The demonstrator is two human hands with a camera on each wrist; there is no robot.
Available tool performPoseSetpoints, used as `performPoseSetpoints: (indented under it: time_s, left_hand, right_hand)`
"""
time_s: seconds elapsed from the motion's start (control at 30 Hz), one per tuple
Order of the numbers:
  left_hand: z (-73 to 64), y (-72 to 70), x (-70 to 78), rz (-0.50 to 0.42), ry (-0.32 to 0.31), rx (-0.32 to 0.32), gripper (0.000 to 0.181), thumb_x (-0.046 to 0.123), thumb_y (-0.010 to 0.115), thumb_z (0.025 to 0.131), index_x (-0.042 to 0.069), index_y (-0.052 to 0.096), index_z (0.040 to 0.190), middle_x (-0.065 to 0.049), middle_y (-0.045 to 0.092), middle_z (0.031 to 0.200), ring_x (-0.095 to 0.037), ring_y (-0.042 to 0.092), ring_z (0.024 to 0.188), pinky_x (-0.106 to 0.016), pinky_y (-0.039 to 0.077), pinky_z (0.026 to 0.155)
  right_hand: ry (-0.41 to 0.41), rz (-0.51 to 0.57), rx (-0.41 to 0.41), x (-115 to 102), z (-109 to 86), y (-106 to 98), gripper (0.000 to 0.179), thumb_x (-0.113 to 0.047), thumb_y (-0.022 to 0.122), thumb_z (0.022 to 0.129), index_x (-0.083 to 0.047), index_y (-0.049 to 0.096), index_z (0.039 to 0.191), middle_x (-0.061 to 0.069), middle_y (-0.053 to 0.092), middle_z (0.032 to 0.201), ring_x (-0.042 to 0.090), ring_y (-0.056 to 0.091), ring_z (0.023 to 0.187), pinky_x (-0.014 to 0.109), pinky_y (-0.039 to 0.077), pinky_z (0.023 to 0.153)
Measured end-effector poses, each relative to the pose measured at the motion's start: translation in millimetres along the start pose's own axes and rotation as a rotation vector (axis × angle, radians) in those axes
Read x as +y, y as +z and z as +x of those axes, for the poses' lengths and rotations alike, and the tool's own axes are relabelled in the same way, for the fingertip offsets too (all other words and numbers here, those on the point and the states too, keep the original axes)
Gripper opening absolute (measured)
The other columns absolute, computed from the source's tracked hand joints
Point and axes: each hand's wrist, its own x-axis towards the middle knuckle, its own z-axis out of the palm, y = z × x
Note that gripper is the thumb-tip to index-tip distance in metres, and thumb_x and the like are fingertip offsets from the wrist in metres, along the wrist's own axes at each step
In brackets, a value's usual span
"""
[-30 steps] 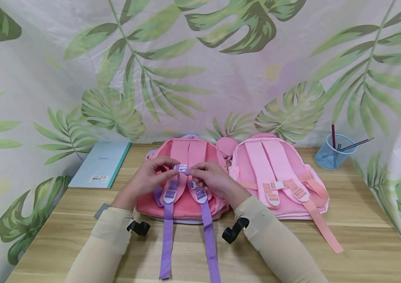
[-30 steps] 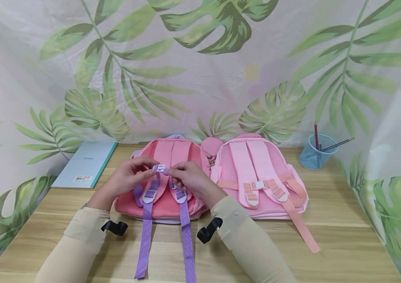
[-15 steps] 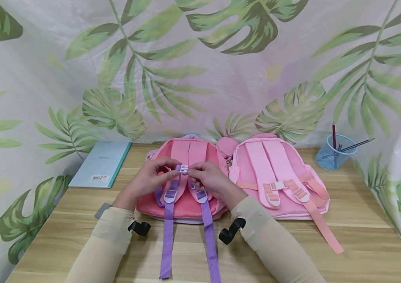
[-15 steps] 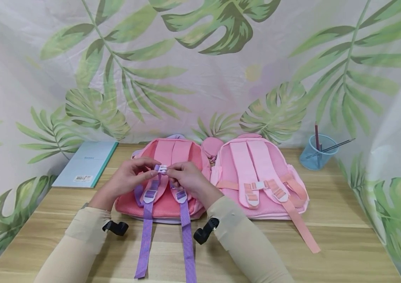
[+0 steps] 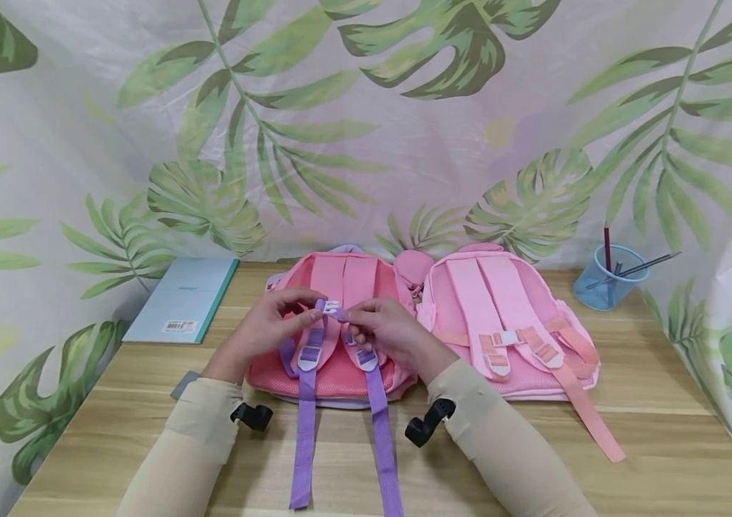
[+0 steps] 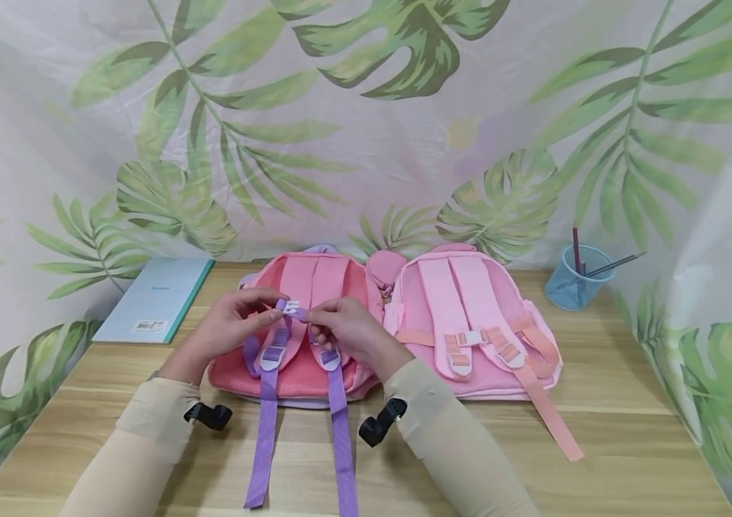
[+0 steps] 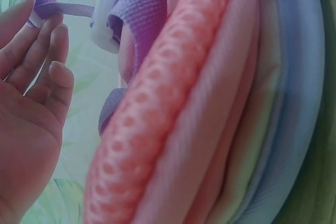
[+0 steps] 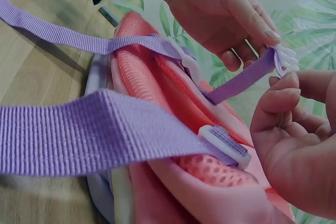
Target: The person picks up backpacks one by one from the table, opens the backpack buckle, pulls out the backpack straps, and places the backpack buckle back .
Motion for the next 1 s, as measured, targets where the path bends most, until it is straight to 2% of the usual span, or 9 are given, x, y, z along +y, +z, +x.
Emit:
performPoseSetpoints:
  time_s: [0.33, 0.57, 0.67, 0.87, 1.0]
  left_hand:
    - [2.0, 0.4, -3.0, 0.001, 0.019, -0.021, 0.024, 0.013, 0.075, 0.102, 0.008, 0.076, 0.126, -0.010, 0.073, 0.103, -0.026, 0.062, 0.089, -0.027, 0.055, 0.065]
    - [2.7, 2.2, -2.4, 0.008, 0.037, -0.028, 0.025, 0.011, 0.077, 0.100, 0.008, 0.077, 0.126, -0.009, 0.076, 0.107, -0.027, 0.063, 0.093, -0.028, 0.054, 0.078]
    - [2.9, 2.8, -2.9, 0.011, 0.043, -0.026, 0.025, 0.010, 0.077, 0.100, 0.008, 0.077, 0.124, -0.008, 0.076, 0.107, -0.025, 0.064, 0.093, -0.029, 0.054, 0.081]
    - [3.0, 3.5, -2.7, 0.042, 0.047, -0.033, 0.023, 0.010, 0.077, 0.100, 0.010, 0.077, 0.123, -0.005, 0.076, 0.108, -0.022, 0.063, 0.094, -0.030, 0.053, 0.082]
    - [2.0, 3.1, 0.7, 0.076, 0.038, -0.045, 0.023, 0.014, 0.078, 0.101, 0.015, 0.078, 0.123, -0.001, 0.076, 0.110, -0.022, 0.063, 0.099, -0.030, 0.052, 0.085]
  right_hand:
    - [-0.004, -0.013, 0.025, 0.7, 0.5, 2.7, 0.030, -0.009, 0.056, 0.112, 0.014, 0.065, 0.129, 0.000, 0.056, 0.073, 0.009, 0.049, 0.065, 0.019, 0.040, 0.054]
    - [-0.034, -0.025, 0.025, 1.3, 2.4, 6.7, 0.026, -0.007, 0.055, 0.111, 0.014, 0.065, 0.123, 0.001, 0.055, 0.072, 0.009, 0.048, 0.064, 0.020, 0.040, 0.054]
    - [-0.027, 0.000, 0.017, 1.1, 3.2, 8.0, 0.020, -0.008, 0.054, 0.112, 0.008, 0.066, 0.115, 0.001, 0.055, 0.072, 0.010, 0.048, 0.064, 0.021, 0.039, 0.054]
    - [-0.009, 0.040, 0.011, 0.6, 3.0, 8.0, 0.025, -0.016, 0.048, 0.115, -0.002, 0.065, 0.102, 0.001, 0.056, 0.072, 0.011, 0.048, 0.063, 0.022, 0.039, 0.054]
    - [-0.022, -0.023, 0.026, -0.9, 0.9, 8.2, 0.031, -0.026, 0.052, 0.115, -0.002, 0.067, 0.101, 0.001, 0.056, 0.073, 0.011, 0.049, 0.063, 0.022, 0.041, 0.054]
